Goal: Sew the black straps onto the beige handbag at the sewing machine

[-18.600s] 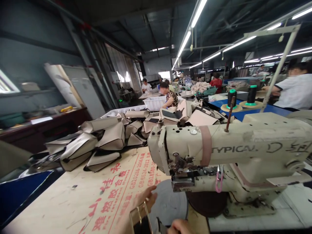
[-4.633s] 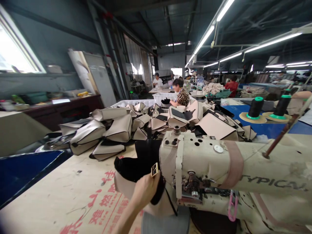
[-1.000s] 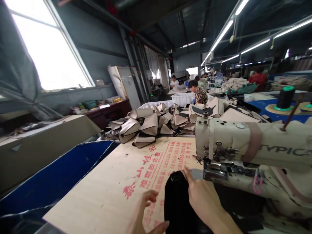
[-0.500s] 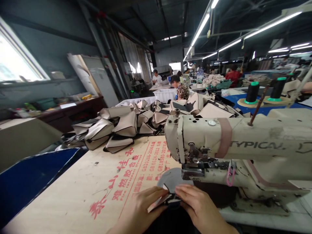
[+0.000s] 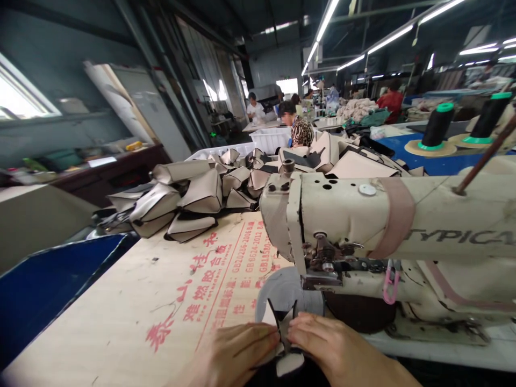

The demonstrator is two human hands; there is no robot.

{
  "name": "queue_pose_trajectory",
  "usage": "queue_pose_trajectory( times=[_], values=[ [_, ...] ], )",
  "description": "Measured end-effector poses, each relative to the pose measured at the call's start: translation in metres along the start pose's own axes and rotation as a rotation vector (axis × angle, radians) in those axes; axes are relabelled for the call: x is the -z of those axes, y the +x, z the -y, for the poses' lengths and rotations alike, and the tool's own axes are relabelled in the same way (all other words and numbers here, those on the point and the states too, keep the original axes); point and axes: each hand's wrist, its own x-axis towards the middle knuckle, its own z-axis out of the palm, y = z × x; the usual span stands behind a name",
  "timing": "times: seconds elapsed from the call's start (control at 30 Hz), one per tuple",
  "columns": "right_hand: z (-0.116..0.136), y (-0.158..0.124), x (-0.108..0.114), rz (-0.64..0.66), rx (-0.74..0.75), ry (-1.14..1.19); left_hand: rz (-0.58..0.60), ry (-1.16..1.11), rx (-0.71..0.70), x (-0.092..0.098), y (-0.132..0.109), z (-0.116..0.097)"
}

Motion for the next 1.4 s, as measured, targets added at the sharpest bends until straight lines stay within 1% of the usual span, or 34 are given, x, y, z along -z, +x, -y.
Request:
queue_pose_trajectory(
  times=[0.1,0.17,0.23,0.4,0.43,0.5,0.57,0.7,0.83,0.9,0.97,1.0,1.03,1.1,1.17,1.23,1.33,1.4],
  values=[
    [0.001,0.001,0.002,0.03,0.035,-0.002,-0.03,-0.013,-0.059,-0.005,-0.002,0.002],
    [0.001,0.0,0.002,0.023,0.035,-0.01,-0.052,-0.046,-0.043,-0.007,-0.003,0.003],
    [0.0,-0.002,-0.001,-0.029,0.013,-0.009,-0.076,-0.076,0.033,-0.009,-0.006,0.005],
    [-0.002,-0.005,-0.01,-0.165,-0.02,-0.018,-0.155,-0.191,0.364,-0.014,-0.018,0.002],
    [-0.001,-0.005,-0.012,-0.179,-0.032,-0.017,-0.177,-0.213,0.401,-0.015,-0.02,0.001],
    [0.0,-0.004,-0.014,-0.192,-0.076,0.003,-0.199,-0.22,0.417,-0.018,-0.021,-0.001],
    [0.001,-0.003,-0.017,-0.199,-0.119,0.026,-0.212,-0.181,0.41,-0.023,-0.019,-0.003],
    [0.003,-0.001,-0.02,-0.199,-0.161,0.039,-0.296,-0.04,0.413,-0.03,-0.009,-0.007],
    [0.006,0.002,-0.018,-0.213,-0.14,0.05,-0.295,0.199,0.376,-0.038,0.004,-0.017],
    [0.008,0.003,-0.017,-0.228,-0.125,0.043,-0.322,0.326,0.362,-0.045,0.009,-0.022],
    [0.009,0.004,-0.016,-0.23,-0.116,0.034,-0.345,0.381,0.358,-0.05,0.011,-0.024],
    [0.01,0.004,-0.016,-0.228,-0.11,0.031,-0.348,0.372,0.36,-0.052,0.012,-0.023],
    [0.01,0.004,-0.016,-0.224,-0.107,0.027,-0.342,0.335,0.368,-0.051,0.011,-0.022],
    [0.009,0.003,-0.017,-0.216,-0.114,0.021,-0.316,0.191,0.41,-0.045,0.008,-0.017],
    [0.008,0.003,-0.017,-0.209,-0.14,0.02,-0.304,0.002,0.465,-0.032,0.002,-0.012],
    [0.006,0.003,-0.017,-0.199,-0.162,0.024,-0.271,-0.131,0.491,-0.019,-0.003,-0.009],
    [0.007,0.003,-0.015,-0.206,-0.164,0.024,-0.192,-0.179,0.467,-0.008,-0.008,-0.01],
    [0.009,0.003,-0.013,-0.217,-0.153,0.004,-0.193,-0.172,0.41,-0.008,-0.008,-0.012]
  ],
)
